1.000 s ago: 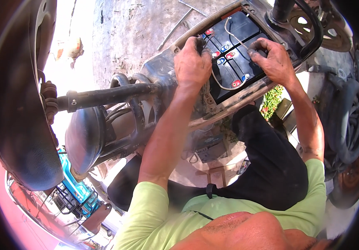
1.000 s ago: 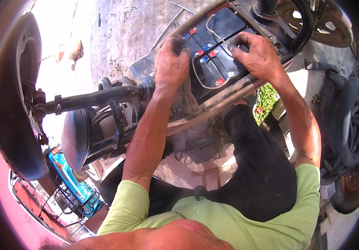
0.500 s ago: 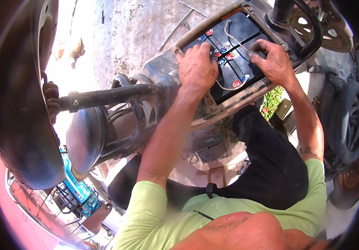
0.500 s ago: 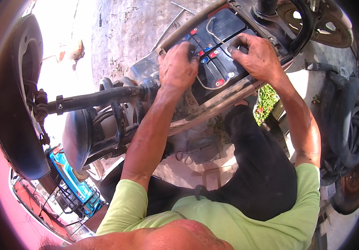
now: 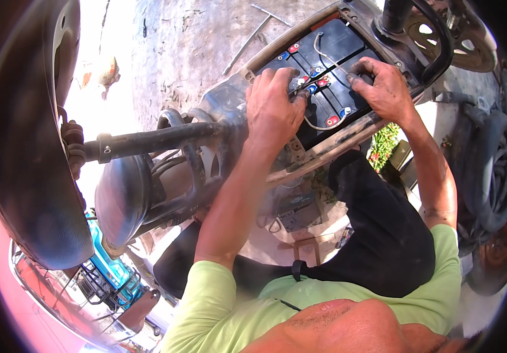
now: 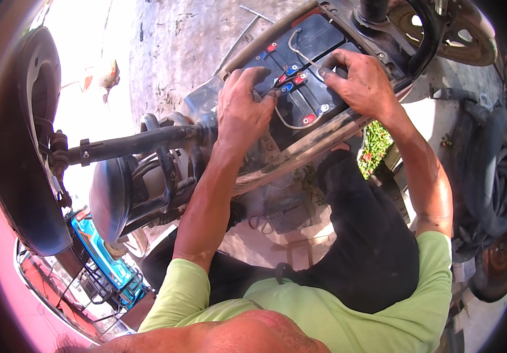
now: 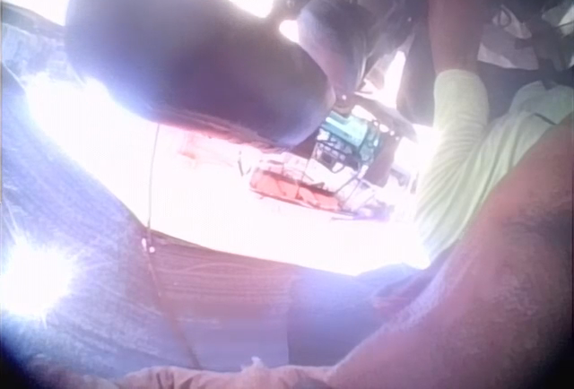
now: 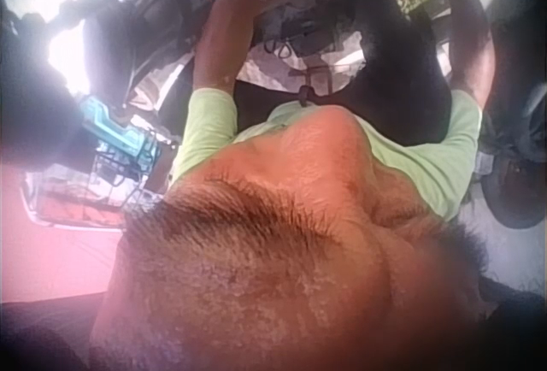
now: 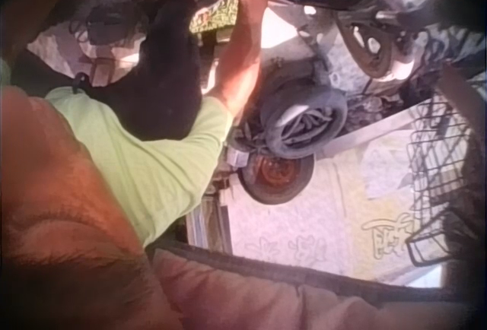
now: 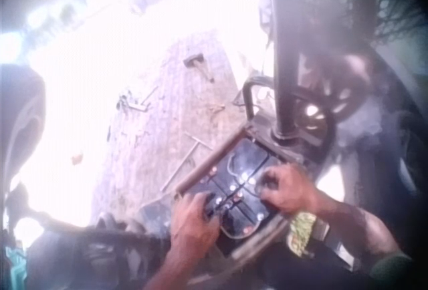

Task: The person connects wires to the terminals of a battery on a bicycle frame and tightens the connections.

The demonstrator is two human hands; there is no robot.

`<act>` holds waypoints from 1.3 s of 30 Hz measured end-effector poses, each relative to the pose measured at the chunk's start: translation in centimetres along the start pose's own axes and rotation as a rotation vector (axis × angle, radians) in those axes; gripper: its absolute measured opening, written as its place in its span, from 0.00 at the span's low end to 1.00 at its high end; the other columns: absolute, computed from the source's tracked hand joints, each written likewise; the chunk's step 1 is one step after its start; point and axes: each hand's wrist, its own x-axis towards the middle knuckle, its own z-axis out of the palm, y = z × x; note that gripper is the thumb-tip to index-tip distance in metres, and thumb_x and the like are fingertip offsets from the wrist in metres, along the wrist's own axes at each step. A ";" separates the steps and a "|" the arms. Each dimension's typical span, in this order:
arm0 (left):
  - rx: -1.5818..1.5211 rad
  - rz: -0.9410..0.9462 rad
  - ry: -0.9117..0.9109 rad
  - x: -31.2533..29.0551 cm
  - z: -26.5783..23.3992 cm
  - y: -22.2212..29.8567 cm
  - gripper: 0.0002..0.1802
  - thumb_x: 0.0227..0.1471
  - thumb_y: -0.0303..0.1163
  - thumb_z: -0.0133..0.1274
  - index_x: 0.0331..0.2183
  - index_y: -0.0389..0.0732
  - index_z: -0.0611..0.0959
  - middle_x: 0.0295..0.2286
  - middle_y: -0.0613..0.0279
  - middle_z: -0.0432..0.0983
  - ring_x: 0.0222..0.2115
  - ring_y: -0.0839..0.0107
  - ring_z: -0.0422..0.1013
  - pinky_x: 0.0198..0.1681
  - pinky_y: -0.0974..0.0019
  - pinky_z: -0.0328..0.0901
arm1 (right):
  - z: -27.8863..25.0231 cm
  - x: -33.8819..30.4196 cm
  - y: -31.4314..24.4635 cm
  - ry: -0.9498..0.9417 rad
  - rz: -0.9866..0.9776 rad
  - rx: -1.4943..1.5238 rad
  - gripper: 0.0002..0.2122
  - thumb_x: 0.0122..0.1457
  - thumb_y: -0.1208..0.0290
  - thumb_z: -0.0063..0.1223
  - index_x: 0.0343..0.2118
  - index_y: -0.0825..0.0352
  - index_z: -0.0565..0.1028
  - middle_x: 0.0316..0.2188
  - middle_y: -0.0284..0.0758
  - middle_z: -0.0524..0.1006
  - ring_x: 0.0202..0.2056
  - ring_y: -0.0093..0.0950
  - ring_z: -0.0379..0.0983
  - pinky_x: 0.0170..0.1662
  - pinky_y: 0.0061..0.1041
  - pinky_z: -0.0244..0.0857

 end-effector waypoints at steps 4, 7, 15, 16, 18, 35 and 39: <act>0.031 0.098 -0.103 -2.3 -1.1 0.6 0.13 0.51 0.33 0.66 0.41 0.43 0.89 0.37 0.58 0.81 0.45 0.55 0.75 0.54 0.52 0.63 | 0.1 -0.1 0.2 0.010 -0.036 -0.029 0.13 0.61 0.64 0.61 0.41 0.69 0.82 0.34 0.45 0.84 0.37 0.41 0.82 0.44 0.37 0.73; 0.138 0.277 -0.199 -3.8 -1.6 1.0 0.14 0.47 0.31 0.66 0.39 0.45 0.90 0.37 0.59 0.80 0.46 0.56 0.74 0.56 0.47 0.62 | -0.1 -0.2 0.3 0.017 -0.043 -0.032 0.13 0.61 0.64 0.61 0.41 0.69 0.82 0.34 0.45 0.84 0.37 0.42 0.82 0.44 0.37 0.73; 0.251 0.376 -0.110 -3.9 0.0 0.3 0.14 0.44 0.28 0.66 0.38 0.47 0.89 0.35 0.58 0.77 0.46 0.54 0.72 0.59 0.39 0.59 | 0.1 -0.3 -0.2 0.025 -0.072 -0.060 0.13 0.61 0.64 0.60 0.41 0.69 0.82 0.34 0.46 0.84 0.36 0.42 0.82 0.44 0.37 0.73; 0.251 0.376 -0.109 -3.9 0.2 0.1 0.14 0.44 0.28 0.66 0.38 0.47 0.89 0.35 0.58 0.77 0.46 0.54 0.72 0.59 0.39 0.59 | 0.0 -0.4 -0.3 0.020 -0.063 -0.047 0.13 0.61 0.64 0.60 0.41 0.70 0.82 0.35 0.46 0.84 0.36 0.42 0.82 0.44 0.37 0.73; 0.188 0.384 -0.065 -3.9 0.4 -0.2 0.13 0.43 0.27 0.66 0.36 0.48 0.89 0.34 0.59 0.76 0.45 0.54 0.72 0.59 0.41 0.60 | 0.0 -0.4 -0.4 0.014 -0.054 -0.034 0.13 0.61 0.64 0.60 0.41 0.70 0.82 0.35 0.46 0.84 0.36 0.42 0.82 0.44 0.37 0.73; 0.264 -0.062 -0.298 4.1 1.1 0.2 0.16 0.53 0.34 0.62 0.44 0.45 0.89 0.44 0.48 0.83 0.48 0.45 0.77 0.53 0.46 0.71 | 0.1 -0.4 0.1 0.059 -0.106 -0.024 0.14 0.60 0.63 0.61 0.40 0.69 0.82 0.34 0.46 0.83 0.36 0.44 0.81 0.42 0.39 0.72; 0.238 -0.014 -0.236 4.0 1.7 -0.7 0.14 0.52 0.33 0.62 0.42 0.43 0.88 0.42 0.48 0.82 0.48 0.45 0.77 0.52 0.46 0.71 | 0.4 -0.4 0.5 0.109 -0.144 -0.039 0.14 0.59 0.63 0.61 0.40 0.69 0.83 0.32 0.45 0.82 0.32 0.42 0.78 0.39 0.37 0.71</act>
